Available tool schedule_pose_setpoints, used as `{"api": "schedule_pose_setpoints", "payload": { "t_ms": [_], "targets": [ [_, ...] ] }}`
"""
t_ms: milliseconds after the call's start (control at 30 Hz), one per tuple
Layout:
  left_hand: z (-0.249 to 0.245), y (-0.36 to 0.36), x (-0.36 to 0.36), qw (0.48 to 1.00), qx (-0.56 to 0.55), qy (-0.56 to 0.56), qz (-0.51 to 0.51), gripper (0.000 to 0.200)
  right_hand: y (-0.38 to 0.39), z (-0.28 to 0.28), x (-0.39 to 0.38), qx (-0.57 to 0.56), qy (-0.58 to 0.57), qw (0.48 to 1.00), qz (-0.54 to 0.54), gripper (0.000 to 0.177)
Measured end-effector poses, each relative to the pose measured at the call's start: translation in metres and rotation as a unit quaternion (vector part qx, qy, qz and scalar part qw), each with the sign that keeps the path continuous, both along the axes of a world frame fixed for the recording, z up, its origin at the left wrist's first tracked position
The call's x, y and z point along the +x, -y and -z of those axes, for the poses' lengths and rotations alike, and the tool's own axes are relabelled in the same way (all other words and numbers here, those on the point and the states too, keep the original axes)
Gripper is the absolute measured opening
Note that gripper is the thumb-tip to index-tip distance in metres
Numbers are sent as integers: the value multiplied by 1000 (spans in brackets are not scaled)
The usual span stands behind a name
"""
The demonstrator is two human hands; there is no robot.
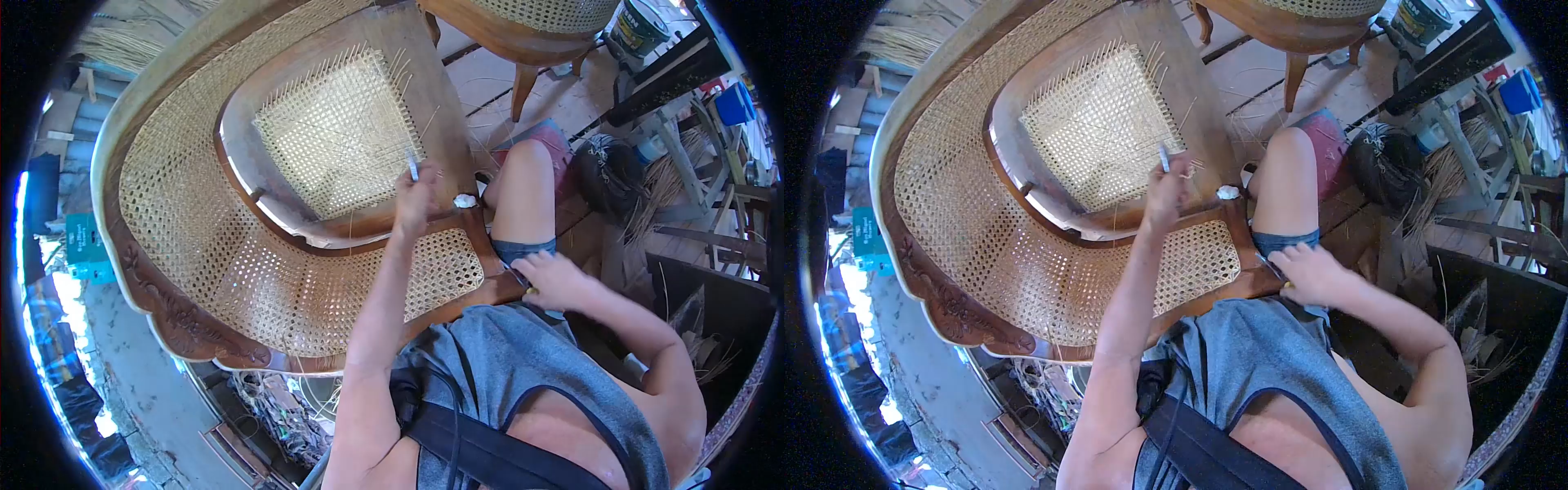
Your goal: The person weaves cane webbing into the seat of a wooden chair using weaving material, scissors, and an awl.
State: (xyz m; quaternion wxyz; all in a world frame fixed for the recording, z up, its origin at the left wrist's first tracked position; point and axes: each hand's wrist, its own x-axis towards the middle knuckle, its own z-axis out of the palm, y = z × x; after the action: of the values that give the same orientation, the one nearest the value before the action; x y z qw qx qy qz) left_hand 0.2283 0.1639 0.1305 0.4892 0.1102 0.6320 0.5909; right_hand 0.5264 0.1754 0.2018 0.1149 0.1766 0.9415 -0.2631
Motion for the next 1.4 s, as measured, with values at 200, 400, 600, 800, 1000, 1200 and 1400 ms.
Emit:
{"api": "schedule_pose_setpoints", "payload": {
  "t_ms": [200, 400, 600, 800, 1000, 1200, 1400],
  "targets": [
    [33, 70, -100, 965, -58, -143, -213, 19, 31, 32, 13, -55, 43, 992, 106, 31],
    [57, 114, -124, 897, -113, -328, -274, 28, -73, -20, 6, -359, -6, 919, 164, 39],
    [121, 115, -129, 858, -345, -360, -125, 38, -62, 16, -146, -362, 31, 925, 113, 38],
    [137, 130, -127, 867, -291, -364, -176, 32, -12, 130, -288, -190, 58, 980, -19, 31],
    [151, 134, -137, 915, -239, -268, -184, 33, 14, 165, -355, -133, 151, 978, -49, 35],
    [161, 134, -144, 918, -239, -255, -186, 34, 23, 169, -381, -142, 188, 969, -69, 33],
    [141, 138, -143, 927, -229, -233, -185, 34, 29, 158, -375, -143, 130, 981, -21, 28]
  ]
}}
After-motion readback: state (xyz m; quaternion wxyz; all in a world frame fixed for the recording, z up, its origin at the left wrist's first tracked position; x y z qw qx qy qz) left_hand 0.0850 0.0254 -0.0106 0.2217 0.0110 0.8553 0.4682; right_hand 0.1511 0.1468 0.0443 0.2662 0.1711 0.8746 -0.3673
